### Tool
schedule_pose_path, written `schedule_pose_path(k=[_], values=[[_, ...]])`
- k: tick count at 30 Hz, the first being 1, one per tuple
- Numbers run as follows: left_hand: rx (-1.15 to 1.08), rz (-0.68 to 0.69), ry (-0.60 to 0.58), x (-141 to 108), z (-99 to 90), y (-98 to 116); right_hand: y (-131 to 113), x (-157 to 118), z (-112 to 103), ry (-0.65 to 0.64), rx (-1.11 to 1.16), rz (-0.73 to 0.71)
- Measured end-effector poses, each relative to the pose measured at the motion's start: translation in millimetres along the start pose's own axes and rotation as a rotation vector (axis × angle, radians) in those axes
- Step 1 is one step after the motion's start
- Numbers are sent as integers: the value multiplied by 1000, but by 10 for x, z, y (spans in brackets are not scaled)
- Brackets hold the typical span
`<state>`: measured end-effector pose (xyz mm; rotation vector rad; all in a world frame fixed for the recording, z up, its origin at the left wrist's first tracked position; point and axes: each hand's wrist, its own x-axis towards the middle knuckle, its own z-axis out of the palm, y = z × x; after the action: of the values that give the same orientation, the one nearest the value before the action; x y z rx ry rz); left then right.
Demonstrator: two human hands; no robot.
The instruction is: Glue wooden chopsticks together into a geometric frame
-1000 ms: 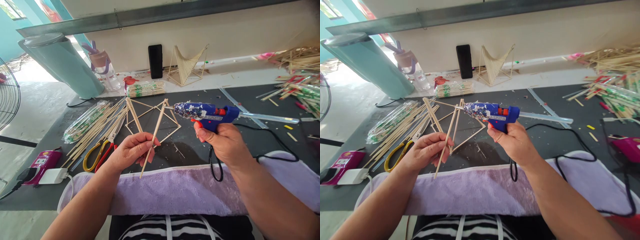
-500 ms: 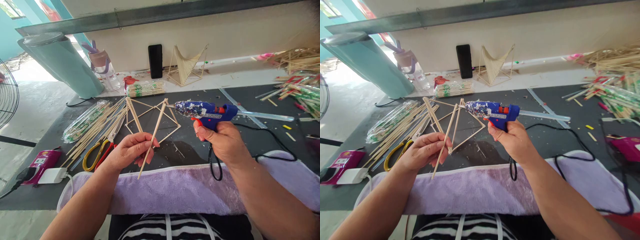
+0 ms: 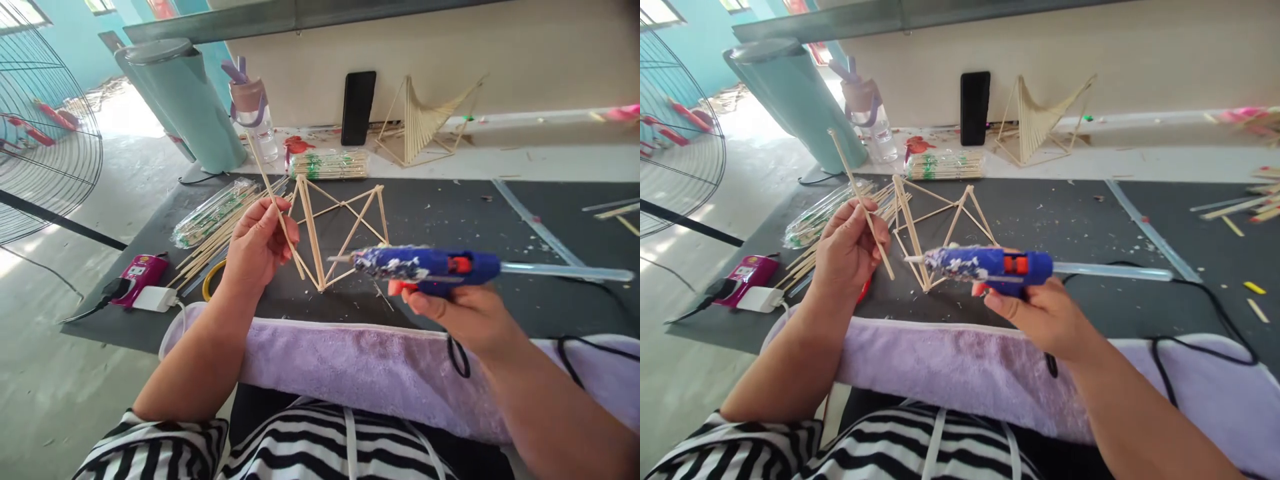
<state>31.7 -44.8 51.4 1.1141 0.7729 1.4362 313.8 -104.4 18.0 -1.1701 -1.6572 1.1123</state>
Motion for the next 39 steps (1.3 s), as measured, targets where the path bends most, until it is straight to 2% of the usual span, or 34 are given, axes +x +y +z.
schedule_pose_path(k=[3, 6, 13, 24, 30, 39], values=[[21, 0, 2, -5, 15, -28, -1, -28, 100, -146, 89, 5], [26, -10, -12, -14, 32, -48, -3, -26, 133, -186, 112, 45], [15, 29, -7, -10, 20, -53, -18, -4, 122, -91, -1, 123], [26, 27, 2, -1, 1, -81, 41, 7, 128, -117, -145, 51], [9, 29, -6, 2, 6, -78, -12, 14, 152, -117, -166, 14], [16, -23, 57, -34, 51, -44, -66, 33, 153, -81, -165, 34]])
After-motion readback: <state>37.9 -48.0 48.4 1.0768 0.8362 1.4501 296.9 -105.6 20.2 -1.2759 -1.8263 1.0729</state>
